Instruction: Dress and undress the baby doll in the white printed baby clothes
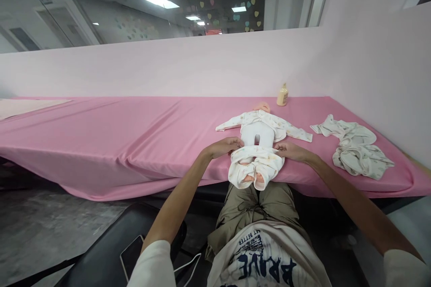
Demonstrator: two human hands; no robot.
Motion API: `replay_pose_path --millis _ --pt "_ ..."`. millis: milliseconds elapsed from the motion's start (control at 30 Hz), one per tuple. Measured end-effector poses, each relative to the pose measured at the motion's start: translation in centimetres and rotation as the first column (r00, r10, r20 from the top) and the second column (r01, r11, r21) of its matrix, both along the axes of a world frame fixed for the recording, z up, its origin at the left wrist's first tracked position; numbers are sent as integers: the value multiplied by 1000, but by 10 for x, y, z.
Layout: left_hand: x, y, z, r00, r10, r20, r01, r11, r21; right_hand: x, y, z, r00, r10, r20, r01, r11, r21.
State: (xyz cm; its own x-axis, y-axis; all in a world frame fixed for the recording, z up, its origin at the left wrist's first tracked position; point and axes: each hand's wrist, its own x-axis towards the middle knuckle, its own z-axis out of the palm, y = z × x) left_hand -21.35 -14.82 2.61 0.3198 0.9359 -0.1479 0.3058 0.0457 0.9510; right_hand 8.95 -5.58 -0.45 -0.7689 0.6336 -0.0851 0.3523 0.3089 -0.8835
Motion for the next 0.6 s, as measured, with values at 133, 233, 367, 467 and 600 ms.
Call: replay_pose_path --millis 133,233,367,467,600 --pt "3 -1 -5 993 96 65 -96 995 -9 -4 -6 2 999 -37 -21 38 998 57" --pt "3 6 -10 956 265 127 -268 963 12 -5 -10 15 999 16 29 -17 999 43" --pt "5 39 -19 782 489 387 -476 869 -135 -13 -10 42 991 51 121 -55 998 28" --pt "14 78 -24 629 620 468 -579 776 -250 -36 -5 57 975 62 213 -65 998 5" --pt "27 116 -28 570 665 483 -589 741 -324 -80 0 66 934 82 347 -104 994 46"
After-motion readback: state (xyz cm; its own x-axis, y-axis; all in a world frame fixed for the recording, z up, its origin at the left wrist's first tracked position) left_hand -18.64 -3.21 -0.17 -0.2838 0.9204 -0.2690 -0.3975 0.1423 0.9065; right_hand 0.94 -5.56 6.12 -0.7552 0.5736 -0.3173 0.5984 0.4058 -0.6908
